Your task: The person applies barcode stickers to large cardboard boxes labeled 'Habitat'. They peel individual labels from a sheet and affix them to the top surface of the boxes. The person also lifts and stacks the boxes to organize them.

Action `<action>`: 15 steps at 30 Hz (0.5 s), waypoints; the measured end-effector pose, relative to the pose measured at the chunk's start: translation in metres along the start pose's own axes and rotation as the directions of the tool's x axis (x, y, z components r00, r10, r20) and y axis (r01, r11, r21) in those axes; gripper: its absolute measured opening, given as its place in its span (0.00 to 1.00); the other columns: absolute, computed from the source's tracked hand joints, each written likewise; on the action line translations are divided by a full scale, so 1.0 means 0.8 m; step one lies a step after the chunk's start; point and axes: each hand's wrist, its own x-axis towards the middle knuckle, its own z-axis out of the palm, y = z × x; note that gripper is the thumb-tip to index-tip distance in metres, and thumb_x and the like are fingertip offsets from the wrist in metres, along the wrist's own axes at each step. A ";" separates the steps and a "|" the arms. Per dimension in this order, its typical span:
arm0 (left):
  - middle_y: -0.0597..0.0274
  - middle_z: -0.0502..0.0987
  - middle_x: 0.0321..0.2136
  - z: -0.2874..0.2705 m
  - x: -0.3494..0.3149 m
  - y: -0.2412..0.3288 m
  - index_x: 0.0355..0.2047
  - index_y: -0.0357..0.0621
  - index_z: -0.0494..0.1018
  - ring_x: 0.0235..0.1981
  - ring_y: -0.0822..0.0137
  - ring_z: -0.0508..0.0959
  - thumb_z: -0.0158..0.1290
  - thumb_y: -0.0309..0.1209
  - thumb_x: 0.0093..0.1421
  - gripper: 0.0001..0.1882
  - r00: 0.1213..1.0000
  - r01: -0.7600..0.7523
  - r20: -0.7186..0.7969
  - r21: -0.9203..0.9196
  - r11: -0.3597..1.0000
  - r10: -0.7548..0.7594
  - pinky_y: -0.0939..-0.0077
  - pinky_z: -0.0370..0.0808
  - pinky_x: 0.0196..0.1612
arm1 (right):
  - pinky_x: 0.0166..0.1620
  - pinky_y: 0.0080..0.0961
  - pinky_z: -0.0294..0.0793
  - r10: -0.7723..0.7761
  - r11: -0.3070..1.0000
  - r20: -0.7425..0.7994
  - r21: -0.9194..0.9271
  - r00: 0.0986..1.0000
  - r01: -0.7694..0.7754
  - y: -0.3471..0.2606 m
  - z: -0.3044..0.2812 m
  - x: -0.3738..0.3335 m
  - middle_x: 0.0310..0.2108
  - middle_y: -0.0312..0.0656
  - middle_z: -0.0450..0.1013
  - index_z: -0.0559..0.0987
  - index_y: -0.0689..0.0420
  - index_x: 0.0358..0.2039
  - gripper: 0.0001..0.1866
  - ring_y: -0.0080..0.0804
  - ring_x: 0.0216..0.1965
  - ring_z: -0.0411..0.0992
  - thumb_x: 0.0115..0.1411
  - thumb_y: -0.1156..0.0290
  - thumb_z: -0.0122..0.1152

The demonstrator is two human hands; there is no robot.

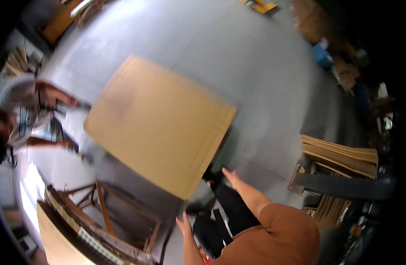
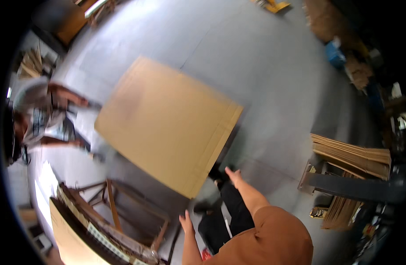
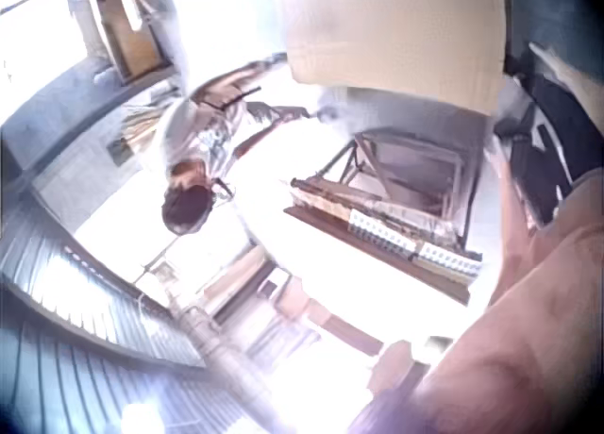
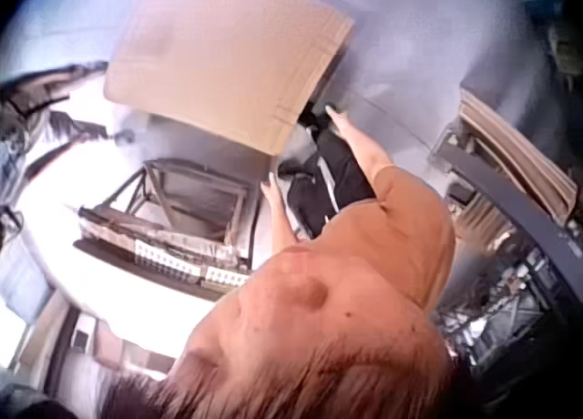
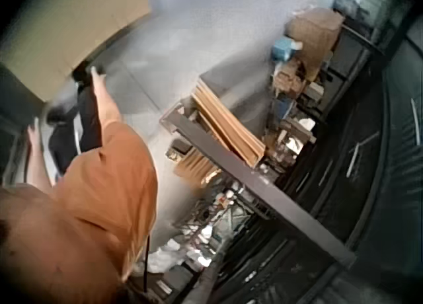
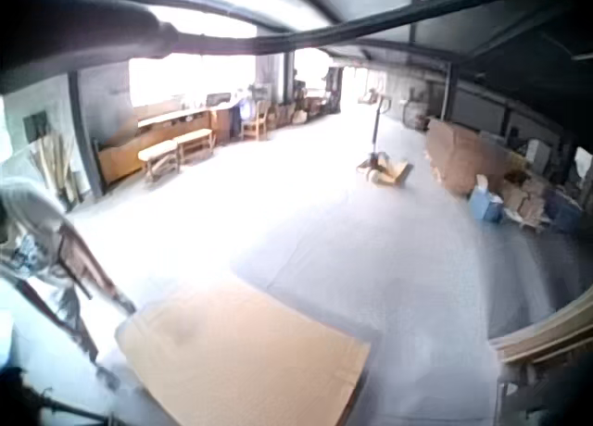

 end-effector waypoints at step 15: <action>0.49 0.39 0.70 0.084 0.280 -0.002 0.68 0.35 0.34 0.70 0.52 0.42 0.47 0.66 0.57 0.58 0.958 0.286 0.032 -0.186 0.940 -0.285 0.59 0.44 0.68 | 0.63 0.39 0.54 -0.140 0.749 0.277 0.657 0.951 -0.081 -0.020 0.146 0.210 0.64 0.37 0.56 0.55 0.49 0.66 0.45 0.36 0.64 0.54 0.57 0.35 0.53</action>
